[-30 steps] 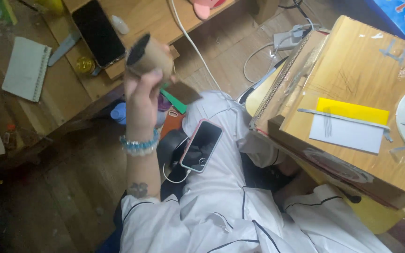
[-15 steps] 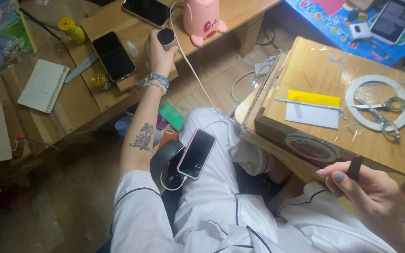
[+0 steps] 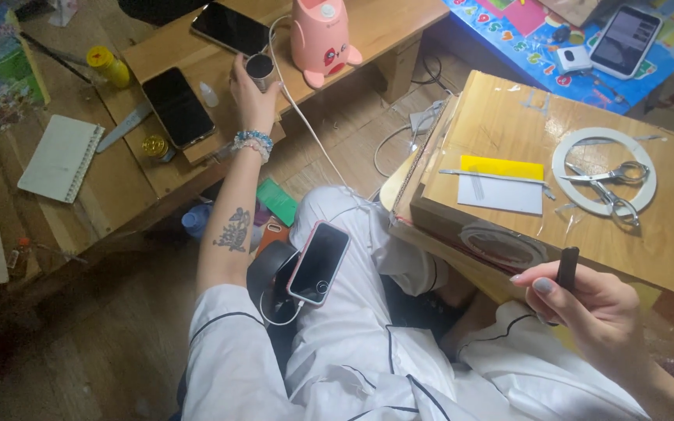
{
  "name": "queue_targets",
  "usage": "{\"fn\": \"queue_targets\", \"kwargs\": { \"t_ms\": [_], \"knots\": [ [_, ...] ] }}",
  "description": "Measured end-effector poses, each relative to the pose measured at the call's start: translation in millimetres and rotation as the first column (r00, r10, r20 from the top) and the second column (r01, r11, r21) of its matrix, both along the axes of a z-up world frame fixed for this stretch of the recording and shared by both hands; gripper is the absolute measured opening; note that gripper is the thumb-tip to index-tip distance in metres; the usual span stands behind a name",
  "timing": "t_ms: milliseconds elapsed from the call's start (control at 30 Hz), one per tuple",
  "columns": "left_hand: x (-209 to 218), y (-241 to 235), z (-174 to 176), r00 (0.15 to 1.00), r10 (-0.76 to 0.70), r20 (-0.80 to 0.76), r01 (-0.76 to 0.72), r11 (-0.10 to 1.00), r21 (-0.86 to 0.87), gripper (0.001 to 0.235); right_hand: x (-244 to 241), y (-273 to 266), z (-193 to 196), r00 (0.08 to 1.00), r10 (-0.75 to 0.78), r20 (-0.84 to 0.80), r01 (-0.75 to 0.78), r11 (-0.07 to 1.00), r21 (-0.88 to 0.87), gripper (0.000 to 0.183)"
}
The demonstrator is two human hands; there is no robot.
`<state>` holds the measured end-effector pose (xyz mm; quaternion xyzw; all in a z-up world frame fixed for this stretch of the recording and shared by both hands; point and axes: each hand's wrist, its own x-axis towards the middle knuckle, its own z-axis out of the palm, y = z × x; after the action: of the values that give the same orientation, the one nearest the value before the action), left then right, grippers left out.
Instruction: Using tweezers to pick up individual eyelash fibers from a cardboard cylinder and arranging them on a small card with guide lines.
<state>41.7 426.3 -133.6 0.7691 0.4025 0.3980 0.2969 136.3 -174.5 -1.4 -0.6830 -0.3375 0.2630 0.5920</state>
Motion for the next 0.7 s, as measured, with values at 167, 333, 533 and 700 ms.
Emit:
{"fn": "queue_targets", "kwargs": {
  "t_ms": [167,333,533,700],
  "knots": [
    [-5.8,-24.0,26.8,1.0,0.02,0.017,-0.023,0.966,0.258,0.06,2.1,1.6,8.3,1.0,0.01,-0.023,-0.009,0.999,0.031,0.026],
    [-3.7,-34.2,24.3,0.996,-0.008,-0.092,0.04,0.936,0.35,0.097,3.3,1.6,7.9,0.999,0.018,-0.045,-0.017,1.0,0.022,0.026],
    [13.6,-19.0,12.8,0.988,0.033,-0.15,-0.034,0.999,-0.007,0.088,7.7,-8.4,3.9,0.994,-0.054,-0.09,0.056,0.998,0.021,0.023],
    [9.9,-43.9,33.5,0.993,0.039,-0.109,-0.022,0.989,0.149,0.092,12.5,-17.4,0.2,0.989,-0.097,-0.112,0.103,0.994,0.046,0.02]
  ]
}}
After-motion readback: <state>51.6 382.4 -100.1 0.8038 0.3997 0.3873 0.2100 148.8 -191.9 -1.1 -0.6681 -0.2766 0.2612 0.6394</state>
